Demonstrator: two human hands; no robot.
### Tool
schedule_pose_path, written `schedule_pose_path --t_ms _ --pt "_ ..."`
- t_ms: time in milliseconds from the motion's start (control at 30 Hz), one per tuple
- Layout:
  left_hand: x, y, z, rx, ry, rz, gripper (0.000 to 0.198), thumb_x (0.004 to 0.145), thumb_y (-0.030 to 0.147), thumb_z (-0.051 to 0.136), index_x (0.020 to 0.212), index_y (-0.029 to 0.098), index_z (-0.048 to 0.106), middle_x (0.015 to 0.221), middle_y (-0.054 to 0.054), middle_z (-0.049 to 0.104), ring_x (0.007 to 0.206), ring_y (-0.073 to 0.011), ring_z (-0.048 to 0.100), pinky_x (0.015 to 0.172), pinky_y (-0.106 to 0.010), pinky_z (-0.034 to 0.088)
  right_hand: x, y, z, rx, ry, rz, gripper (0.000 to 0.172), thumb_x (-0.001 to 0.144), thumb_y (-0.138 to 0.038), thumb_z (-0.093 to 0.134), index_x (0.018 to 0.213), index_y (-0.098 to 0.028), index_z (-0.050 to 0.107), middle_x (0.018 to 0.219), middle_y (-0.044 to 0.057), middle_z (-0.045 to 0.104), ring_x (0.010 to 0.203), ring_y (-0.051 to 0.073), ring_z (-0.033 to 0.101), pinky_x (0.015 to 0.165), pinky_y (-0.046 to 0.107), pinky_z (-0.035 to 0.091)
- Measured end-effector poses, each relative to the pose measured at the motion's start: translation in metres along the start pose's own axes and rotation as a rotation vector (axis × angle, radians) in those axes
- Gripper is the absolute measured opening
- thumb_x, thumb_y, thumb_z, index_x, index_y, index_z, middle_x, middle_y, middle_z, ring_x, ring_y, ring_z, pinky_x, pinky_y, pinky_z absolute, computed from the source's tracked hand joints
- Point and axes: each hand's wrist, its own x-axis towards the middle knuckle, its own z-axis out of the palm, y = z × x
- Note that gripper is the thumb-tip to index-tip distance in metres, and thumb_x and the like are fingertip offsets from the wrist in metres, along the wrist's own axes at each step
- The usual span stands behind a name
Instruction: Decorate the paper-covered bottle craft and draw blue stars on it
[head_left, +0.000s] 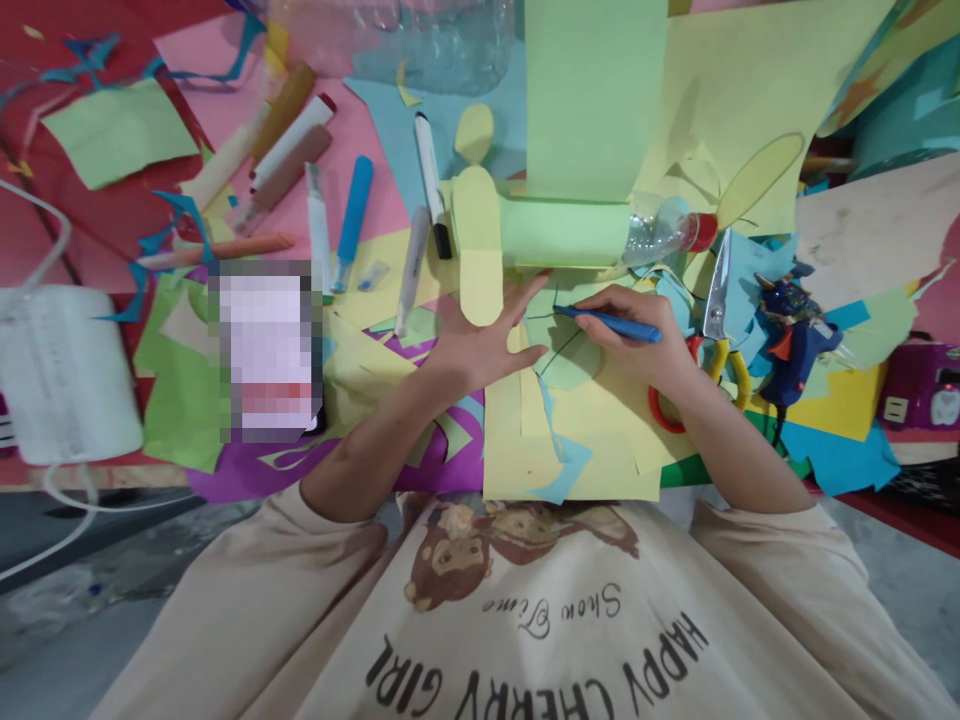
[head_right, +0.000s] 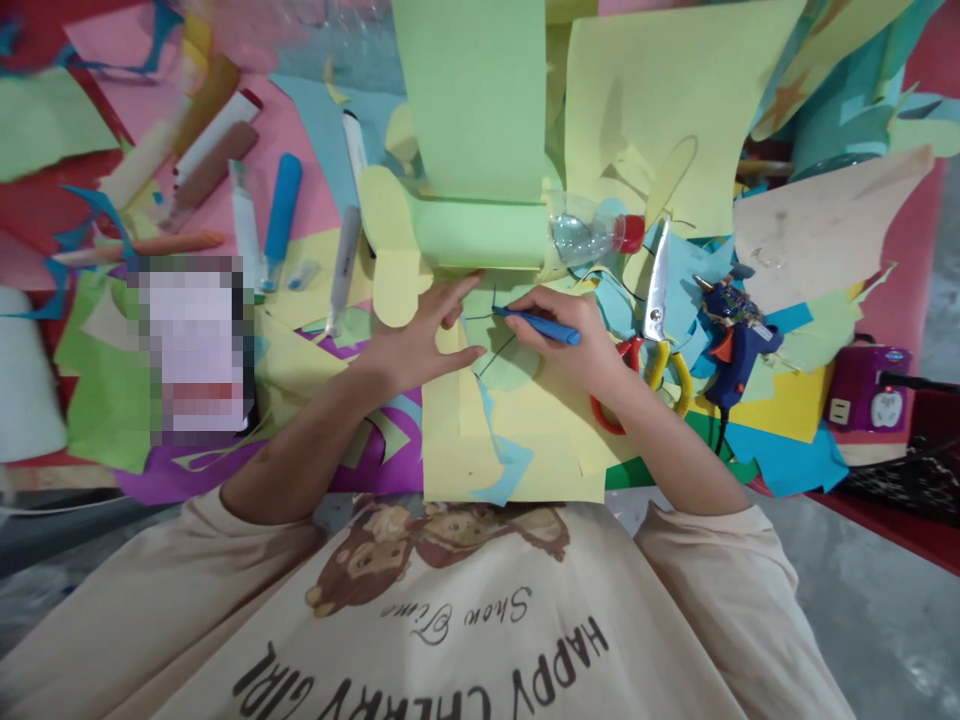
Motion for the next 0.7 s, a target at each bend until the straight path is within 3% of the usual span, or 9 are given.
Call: schedule_pose_path --t_ms 133,467,600,700 --pt "0.0003 0.0035 -0.0034 -0.003 -0.076 -0.053 0.083 0.091 0.046 0.058 0.165 0.035 0.021 0.128 -0.008 0.056 0.106 -0.0267 0.056 0.096 -0.042 0.048 -0.0027 -0.0022 0.0008 0.026 -0.035 -0.015 0.017 0.090 -0.036 0.067 0.086 -0.020 0.072 0.074 0.001 0.073 0.061 0.013 0.057 0.058 0.027 0.046" --pt "-0.0002 0.0009 -0.0024 -0.032 -0.058 -0.021 0.080 0.092 0.045 0.060 0.163 0.039 0.023 0.131 -0.004 0.057 0.114 -0.0257 0.058 0.094 -0.035 0.048 -0.0044 -0.0030 0.0004 0.043 -0.072 -0.008 0.024 0.090 -0.043 0.067 0.083 -0.020 0.071 0.071 0.002 0.072 0.056 0.012 0.055 0.053 0.026 0.042" --pt "0.0001 0.0011 -0.0025 -0.026 -0.057 -0.007 0.081 0.091 0.043 0.060 0.163 0.038 0.023 0.131 -0.006 0.057 0.112 -0.0265 0.058 0.096 -0.038 0.048 -0.0048 -0.0047 -0.0009 0.041 -0.100 -0.006 0.029 0.091 -0.046 0.066 0.082 -0.019 0.071 0.070 0.003 0.072 0.057 0.013 0.055 0.053 0.026 0.042" --pt "-0.0002 0.0013 -0.0023 -0.009 -0.070 -0.036 0.082 0.091 0.043 0.058 0.164 0.039 0.021 0.129 -0.006 0.057 0.114 -0.0277 0.057 0.090 -0.036 0.049 -0.0048 -0.0070 -0.0021 0.048 -0.134 -0.010 0.030 0.092 -0.046 0.066 0.081 -0.019 0.070 0.071 0.003 0.072 0.058 0.013 0.055 0.054 0.026 0.042"
